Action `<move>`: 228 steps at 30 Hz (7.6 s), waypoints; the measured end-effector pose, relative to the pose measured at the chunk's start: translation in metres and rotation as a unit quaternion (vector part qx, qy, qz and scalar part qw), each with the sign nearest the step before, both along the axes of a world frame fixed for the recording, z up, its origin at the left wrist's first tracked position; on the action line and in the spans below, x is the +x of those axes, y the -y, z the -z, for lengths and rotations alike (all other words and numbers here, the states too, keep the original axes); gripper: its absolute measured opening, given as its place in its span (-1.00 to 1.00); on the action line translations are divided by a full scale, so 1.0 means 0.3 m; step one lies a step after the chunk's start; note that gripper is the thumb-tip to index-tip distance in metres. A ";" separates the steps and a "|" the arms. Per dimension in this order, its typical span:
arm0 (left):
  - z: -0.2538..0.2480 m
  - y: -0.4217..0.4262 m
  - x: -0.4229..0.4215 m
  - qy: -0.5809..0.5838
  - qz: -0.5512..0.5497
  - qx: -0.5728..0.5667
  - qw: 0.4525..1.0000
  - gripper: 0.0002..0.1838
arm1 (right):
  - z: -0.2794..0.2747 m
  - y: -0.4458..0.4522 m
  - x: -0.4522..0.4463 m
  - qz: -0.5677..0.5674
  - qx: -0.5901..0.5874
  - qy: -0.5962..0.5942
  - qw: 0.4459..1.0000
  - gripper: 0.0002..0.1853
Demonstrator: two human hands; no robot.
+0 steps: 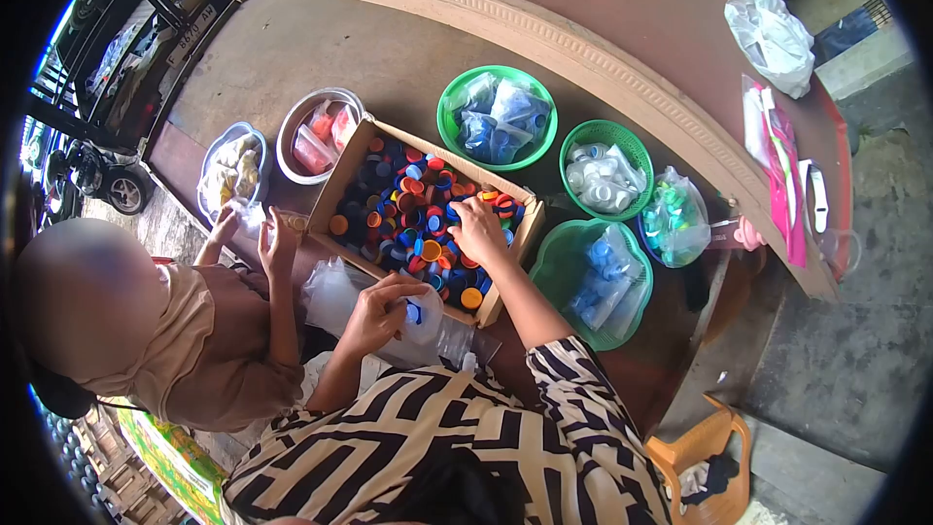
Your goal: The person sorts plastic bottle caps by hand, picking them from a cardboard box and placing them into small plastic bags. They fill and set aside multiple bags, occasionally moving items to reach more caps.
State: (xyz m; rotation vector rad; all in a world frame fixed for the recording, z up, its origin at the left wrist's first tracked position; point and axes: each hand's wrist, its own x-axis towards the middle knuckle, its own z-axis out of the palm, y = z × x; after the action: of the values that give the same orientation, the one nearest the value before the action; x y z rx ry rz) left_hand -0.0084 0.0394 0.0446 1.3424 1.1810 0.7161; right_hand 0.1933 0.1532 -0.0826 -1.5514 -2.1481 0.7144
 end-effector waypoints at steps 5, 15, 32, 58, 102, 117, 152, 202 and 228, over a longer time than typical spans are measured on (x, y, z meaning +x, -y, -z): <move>-0.001 0.016 0.003 0.003 -0.007 0.002 1.000 -0.56 | 0.069 -0.046 -0.014 -0.030 0.053 0.073 0.995 -0.73; -0.004 0.046 0.011 0.028 -0.034 -0.007 0.999 -0.55 | -0.096 0.054 0.081 0.085 -0.175 -0.200 0.960 -0.80; 0.045 0.091 0.074 0.062 -0.074 -0.004 0.995 -0.55 | -0.384 0.484 -0.030 -0.038 0.077 -0.192 0.978 -0.80; 0.035 0.040 0.024 0.034 -0.024 -0.039 0.998 -0.53 | -0.072 0.114 -0.183 -0.096 -0.032 -0.124 0.987 -0.44; 0.090 0.033 0.035 0.059 -0.076 -0.045 0.994 -0.58 | -0.357 0.265 0.046 -0.092 -0.105 -0.259 0.956 -0.60; 0.041 0.058 0.023 0.047 -0.034 -0.022 0.998 -0.55 | 0.037 0.023 0.054 0.022 0.085 0.226 0.970 -0.80; 0.046 0.135 0.068 0.053 -0.054 0.003 0.997 -0.58 | -0.374 0.561 -0.007 -0.016 0.116 -0.195 0.974 -0.90; 0.043 0.046 0.051 -0.001 -0.050 0.000 0.999 -0.57 | -0.277 0.395 0.003 0.053 0.031 -0.339 0.939 -0.62; -0.025 0.150 0.074 -0.079 -0.009 0.064 0.995 -0.54 | -0.357 0.487 0.095 0.054 0.008 -0.193 0.980 -0.85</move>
State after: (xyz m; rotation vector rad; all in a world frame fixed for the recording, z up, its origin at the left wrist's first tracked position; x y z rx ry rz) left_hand 0.0138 -0.0056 0.0522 1.5192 1.2917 0.7186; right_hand 0.2218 0.0071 0.0244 -1.3763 -1.7671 0.8771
